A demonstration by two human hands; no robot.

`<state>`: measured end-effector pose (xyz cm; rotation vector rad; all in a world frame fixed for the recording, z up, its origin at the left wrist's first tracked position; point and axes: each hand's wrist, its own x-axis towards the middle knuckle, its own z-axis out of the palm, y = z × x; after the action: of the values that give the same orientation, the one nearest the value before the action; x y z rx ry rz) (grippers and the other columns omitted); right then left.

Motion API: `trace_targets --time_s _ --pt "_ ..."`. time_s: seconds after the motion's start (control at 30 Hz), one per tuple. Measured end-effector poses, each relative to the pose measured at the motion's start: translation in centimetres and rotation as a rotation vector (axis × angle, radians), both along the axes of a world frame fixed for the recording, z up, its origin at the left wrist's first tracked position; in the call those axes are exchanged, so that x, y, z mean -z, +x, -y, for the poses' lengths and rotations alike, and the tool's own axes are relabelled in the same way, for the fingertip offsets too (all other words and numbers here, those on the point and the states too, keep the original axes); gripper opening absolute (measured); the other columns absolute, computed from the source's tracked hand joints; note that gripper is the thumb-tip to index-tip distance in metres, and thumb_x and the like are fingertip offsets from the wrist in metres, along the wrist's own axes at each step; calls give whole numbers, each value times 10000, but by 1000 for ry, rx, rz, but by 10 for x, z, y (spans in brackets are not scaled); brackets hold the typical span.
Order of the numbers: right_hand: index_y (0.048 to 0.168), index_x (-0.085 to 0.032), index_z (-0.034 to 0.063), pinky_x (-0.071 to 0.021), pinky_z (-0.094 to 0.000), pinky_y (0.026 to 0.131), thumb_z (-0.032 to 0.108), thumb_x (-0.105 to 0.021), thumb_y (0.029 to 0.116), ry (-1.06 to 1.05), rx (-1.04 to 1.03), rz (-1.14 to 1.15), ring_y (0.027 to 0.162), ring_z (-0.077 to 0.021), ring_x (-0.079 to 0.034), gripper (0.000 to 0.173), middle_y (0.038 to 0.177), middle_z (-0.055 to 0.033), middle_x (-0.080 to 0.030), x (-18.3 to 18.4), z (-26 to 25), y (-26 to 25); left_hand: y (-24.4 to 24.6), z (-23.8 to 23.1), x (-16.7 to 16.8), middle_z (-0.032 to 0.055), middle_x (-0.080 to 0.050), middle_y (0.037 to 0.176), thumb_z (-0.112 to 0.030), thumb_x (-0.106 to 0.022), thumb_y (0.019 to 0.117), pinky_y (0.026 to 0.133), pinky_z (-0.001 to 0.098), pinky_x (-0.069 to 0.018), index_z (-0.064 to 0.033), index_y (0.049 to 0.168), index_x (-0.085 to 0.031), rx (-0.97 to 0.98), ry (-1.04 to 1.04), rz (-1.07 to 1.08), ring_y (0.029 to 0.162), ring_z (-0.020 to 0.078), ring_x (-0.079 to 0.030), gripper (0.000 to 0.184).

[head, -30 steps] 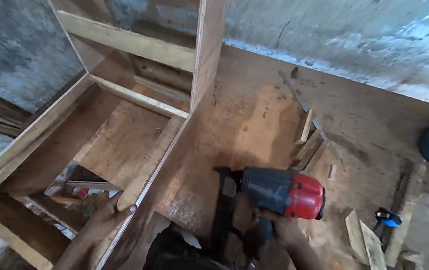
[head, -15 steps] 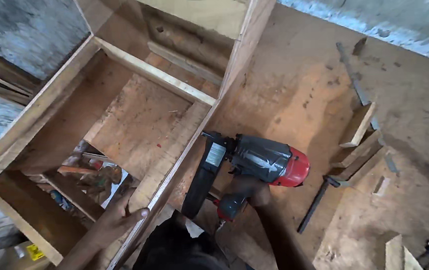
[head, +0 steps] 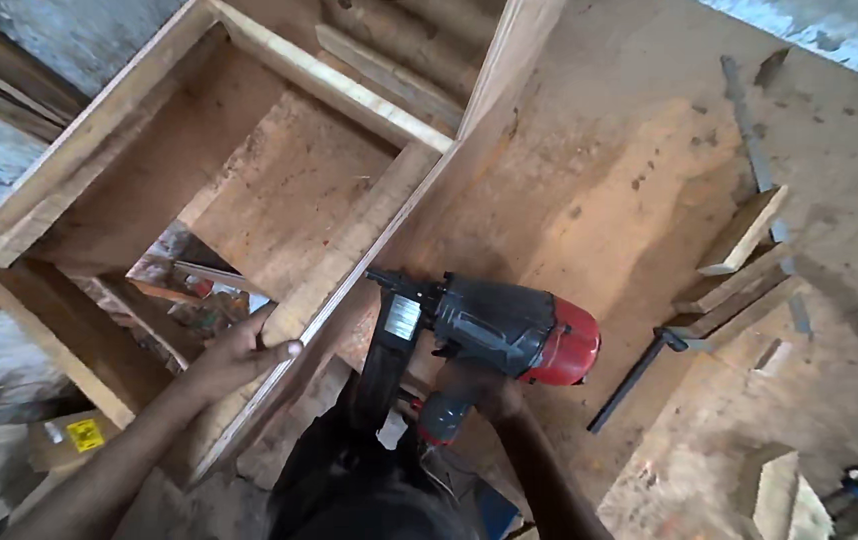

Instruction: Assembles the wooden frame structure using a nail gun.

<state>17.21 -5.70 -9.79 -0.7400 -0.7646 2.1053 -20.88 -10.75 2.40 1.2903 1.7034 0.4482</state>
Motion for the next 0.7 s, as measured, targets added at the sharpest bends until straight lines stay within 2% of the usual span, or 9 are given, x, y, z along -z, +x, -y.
trace_targets --time_s 0.1,0.13,0.2,0.33,0.43,0.53,0.6,0.63,0.7 --pt "937 -717 84 -571 -351 649 106 -689 823 -12 51 -5 625 -140 -638 119 701 -33 -665 1 18 -9 -2 2 4 5 -717 1133 -428 -715 916 876 378 -614 -188 1423 -532 40 22 -45 978 102 -708 590" --pt "930 -718 86 -569 -342 632 91 -669 816 -21 82 20 614 -135 -633 124 695 -30 -664 -3 21 -12 -3 2 6 20 -717 1129 -441 -710 911 874 408 -610 -178 1425 -529 50 30 -66 975 119 -710 605" --pt "897 -716 90 -563 -337 607 67 -653 809 -21 140 54 596 -134 -626 111 686 -33 -663 -7 23 -16 -2 1 6 28 -716 1124 -408 -709 929 880 409 -609 -162 1417 -524 57 32 -69 973 122 -711 577" --pt "899 -692 77 -567 -380 630 73 -638 833 53 183 84 615 -161 -628 85 697 -46 -653 9 20 -20 3 1 -2 27 -712 1137 -364 -707 954 897 400 -600 -169 1419 -521 63 26 -67 987 116 -705 537" --pt "871 -684 108 -564 -364 651 110 -599 854 78 141 44 630 -142 -626 87 689 -11 -638 15 21 -27 1 0 -2 37 -702 1179 -380 -698 968 931 400 -587 -180 1454 -485 81 18 -65 1029 118 -697 567" --pt "892 -675 79 -553 -377 603 79 -591 821 85 107 25 587 -164 -615 109 654 -40 -620 9 26 -26 -5 0 9 51 -647 1340 -467 -702 937 1017 442 -557 -264 1578 -353 85 58 -48 1175 141 -657 757" --pt "948 -684 75 -554 -362 590 69 -611 817 83 43 -6 576 -152 -609 150 661 -35 -618 9 39 -25 -7 1 11 61 -557 1476 -532 -680 931 1082 466 -505 -291 1630 -244 78 87 -48 1293 161 -590 858" --pt "956 -691 81 -558 -358 599 71 -616 826 91 27 -19 588 -147 -615 150 672 -34 -627 11 50 -27 -9 1 12 54 -501 1537 -556 -638 950 1123 458 -469 -273 1645 -202 71 118 -43 1355 160 -539 868" --pt "922 -700 121 -556 -341 620 116 -633 845 115 17 -31 611 -123 -620 103 685 -7 -635 15 76 -36 -13 2 17 43 -481 1549 -505 -534 1023 1167 407 -424 -217 1656 -158 13 205 27 1389 142 -496 791"
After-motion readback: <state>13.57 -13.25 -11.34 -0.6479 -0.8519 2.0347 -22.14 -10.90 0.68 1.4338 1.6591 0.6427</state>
